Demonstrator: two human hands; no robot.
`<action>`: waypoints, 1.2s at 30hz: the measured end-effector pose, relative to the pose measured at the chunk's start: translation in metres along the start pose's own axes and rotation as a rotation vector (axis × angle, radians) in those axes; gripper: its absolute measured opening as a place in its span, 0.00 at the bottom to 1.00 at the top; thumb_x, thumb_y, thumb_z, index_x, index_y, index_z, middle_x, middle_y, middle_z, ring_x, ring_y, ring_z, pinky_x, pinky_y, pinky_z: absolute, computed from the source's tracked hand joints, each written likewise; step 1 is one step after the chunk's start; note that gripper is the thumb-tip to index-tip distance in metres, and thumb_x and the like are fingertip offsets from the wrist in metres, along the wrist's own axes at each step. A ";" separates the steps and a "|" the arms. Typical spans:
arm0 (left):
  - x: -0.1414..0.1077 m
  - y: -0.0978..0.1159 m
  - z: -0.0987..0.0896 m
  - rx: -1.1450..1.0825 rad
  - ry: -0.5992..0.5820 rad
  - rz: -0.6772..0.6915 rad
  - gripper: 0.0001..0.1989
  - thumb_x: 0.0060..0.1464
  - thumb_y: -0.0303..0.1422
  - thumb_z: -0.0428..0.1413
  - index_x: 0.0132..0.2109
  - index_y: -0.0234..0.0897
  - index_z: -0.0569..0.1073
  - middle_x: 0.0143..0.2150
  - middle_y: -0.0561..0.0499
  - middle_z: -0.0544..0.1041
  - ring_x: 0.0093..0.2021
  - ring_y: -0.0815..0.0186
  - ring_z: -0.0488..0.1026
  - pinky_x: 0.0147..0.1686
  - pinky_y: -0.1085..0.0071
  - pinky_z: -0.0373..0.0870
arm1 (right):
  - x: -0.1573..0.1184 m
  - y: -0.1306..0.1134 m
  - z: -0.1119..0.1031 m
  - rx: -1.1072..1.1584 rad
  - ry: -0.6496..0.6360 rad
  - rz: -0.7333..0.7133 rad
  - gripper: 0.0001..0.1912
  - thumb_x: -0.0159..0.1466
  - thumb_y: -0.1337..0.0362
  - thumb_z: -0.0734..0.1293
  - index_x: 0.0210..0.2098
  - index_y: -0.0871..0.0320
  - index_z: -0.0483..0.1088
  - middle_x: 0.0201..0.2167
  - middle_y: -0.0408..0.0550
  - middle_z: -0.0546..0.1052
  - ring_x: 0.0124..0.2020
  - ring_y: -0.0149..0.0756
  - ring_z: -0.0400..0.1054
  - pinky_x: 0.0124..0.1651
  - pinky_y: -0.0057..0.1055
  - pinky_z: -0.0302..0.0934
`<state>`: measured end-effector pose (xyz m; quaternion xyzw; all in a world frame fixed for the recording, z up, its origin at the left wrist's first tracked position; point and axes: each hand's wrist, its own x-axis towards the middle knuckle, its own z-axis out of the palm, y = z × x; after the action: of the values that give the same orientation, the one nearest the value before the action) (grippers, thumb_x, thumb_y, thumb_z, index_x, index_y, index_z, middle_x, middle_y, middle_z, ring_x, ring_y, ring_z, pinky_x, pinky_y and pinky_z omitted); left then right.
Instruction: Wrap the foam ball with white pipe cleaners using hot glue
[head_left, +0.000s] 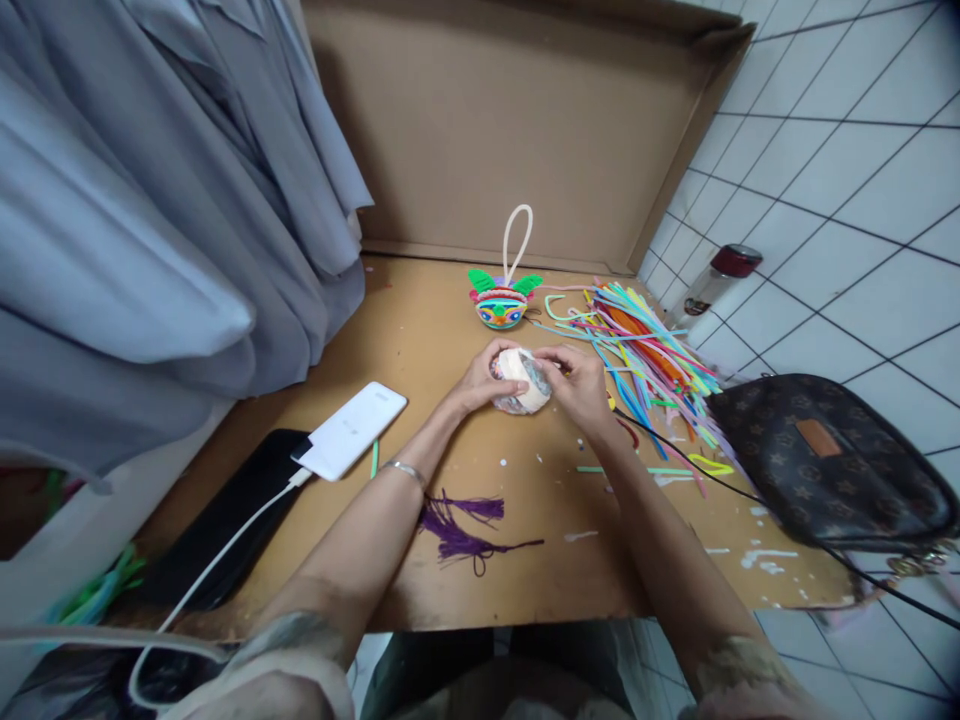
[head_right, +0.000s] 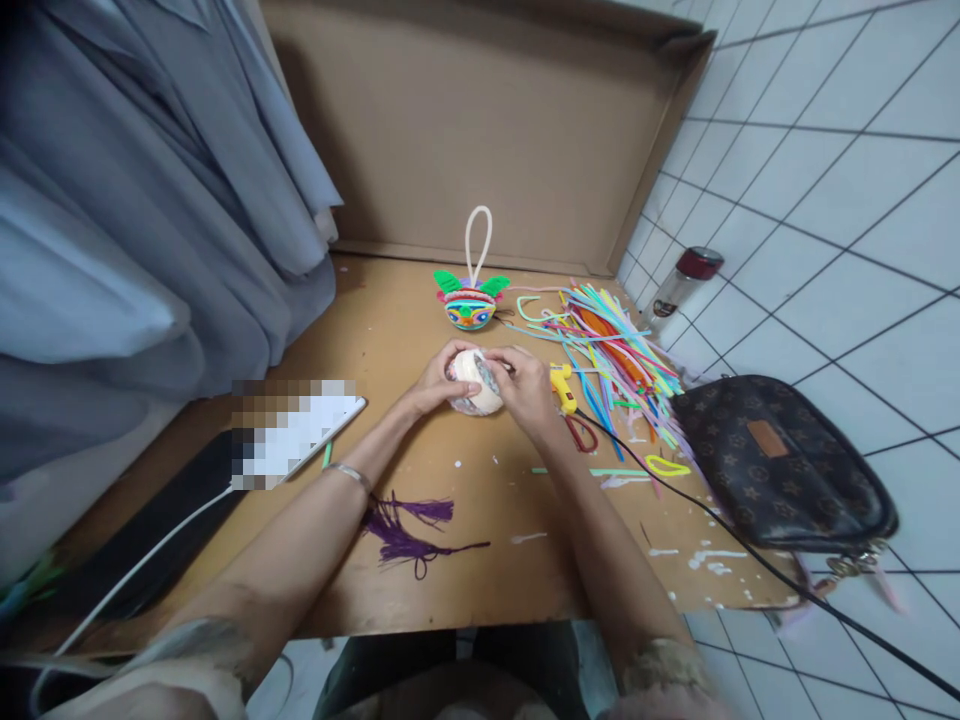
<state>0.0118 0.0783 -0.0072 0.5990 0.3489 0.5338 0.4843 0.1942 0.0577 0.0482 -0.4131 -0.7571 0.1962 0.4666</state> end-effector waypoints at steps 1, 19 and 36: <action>0.000 0.001 0.000 0.004 0.000 0.001 0.37 0.29 0.43 0.74 0.47 0.37 0.70 0.41 0.51 0.74 0.40 0.65 0.70 0.43 0.70 0.66 | -0.001 0.001 -0.001 -0.026 0.003 -0.013 0.11 0.63 0.61 0.65 0.36 0.57 0.80 0.34 0.48 0.82 0.34 0.36 0.73 0.40 0.33 0.67; 0.001 -0.002 -0.002 -0.010 -0.002 0.013 0.39 0.29 0.42 0.74 0.49 0.37 0.70 0.44 0.50 0.75 0.41 0.64 0.71 0.43 0.70 0.68 | -0.005 0.001 0.002 0.003 -0.005 -0.044 0.13 0.64 0.60 0.64 0.36 0.56 0.81 0.30 0.46 0.75 0.31 0.35 0.65 0.37 0.32 0.63; 0.004 -0.006 -0.021 -0.053 0.078 0.027 0.39 0.29 0.43 0.75 0.49 0.37 0.71 0.45 0.50 0.76 0.43 0.64 0.73 0.46 0.68 0.70 | -0.001 0.020 0.041 0.006 0.181 -0.186 0.12 0.69 0.58 0.62 0.37 0.53 0.76 0.33 0.47 0.76 0.36 0.38 0.71 0.42 0.35 0.66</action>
<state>-0.0076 0.0879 -0.0129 0.5694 0.3448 0.5724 0.4788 0.1678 0.0721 0.0137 -0.3556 -0.7463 0.1164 0.5505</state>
